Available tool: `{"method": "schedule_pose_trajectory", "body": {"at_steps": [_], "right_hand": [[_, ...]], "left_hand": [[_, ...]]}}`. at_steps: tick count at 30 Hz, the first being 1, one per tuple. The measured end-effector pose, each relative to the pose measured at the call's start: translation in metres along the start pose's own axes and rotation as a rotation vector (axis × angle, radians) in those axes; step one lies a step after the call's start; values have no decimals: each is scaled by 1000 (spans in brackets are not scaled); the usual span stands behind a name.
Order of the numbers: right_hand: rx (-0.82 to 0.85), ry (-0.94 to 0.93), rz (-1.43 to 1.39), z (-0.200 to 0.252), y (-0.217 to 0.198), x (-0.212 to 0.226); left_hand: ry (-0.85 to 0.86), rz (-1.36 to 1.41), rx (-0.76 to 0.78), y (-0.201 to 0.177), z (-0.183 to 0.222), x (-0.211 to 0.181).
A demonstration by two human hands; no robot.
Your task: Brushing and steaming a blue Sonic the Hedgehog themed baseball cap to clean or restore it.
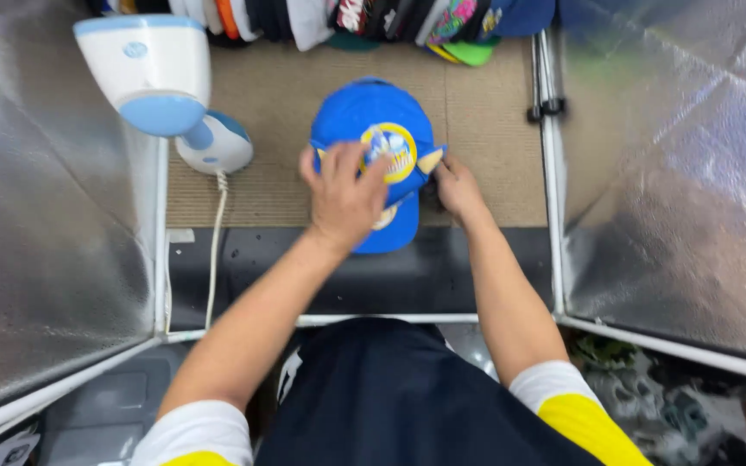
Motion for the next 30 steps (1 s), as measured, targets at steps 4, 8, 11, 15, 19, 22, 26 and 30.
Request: {"method": "schedule_pose_trajectory", "body": {"at_steps": [4,8,11,15,19,22,26,30], "right_hand": [[-240,0,-202,18,-40,-13],[-425,-442,-108,92,-72,73],[-282,-596,384,95,-51,109],[-274,-213,581,43,-69,94],[-245,-554,437,86,-49,146],[48,-459,634,70,-26,129],[-345,-460,295,73,-42,102],[-326,-885,304,116,-9,56]], "left_hand": [[-173,34,179,12,-69,49],[-450,99,331,5,-90,68],[-431,246,450,49,-59,74],[-502,349,523,52,-43,79],[-455,334,476,52,-40,82],[-427,345,468,55,-36,80],[-453,333,491,50,-39,83],[-384,348,485,57,-38,87]]}}
Point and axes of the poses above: each hand's wrist, its own z-axis away from the middle knuckle, its own y-axis out of the palm, x = y × z, the point moved 7 cm from there along -z, towards the middle knuckle, and after that the axes turned 4 degrees about -x, right-handed, at the moved point
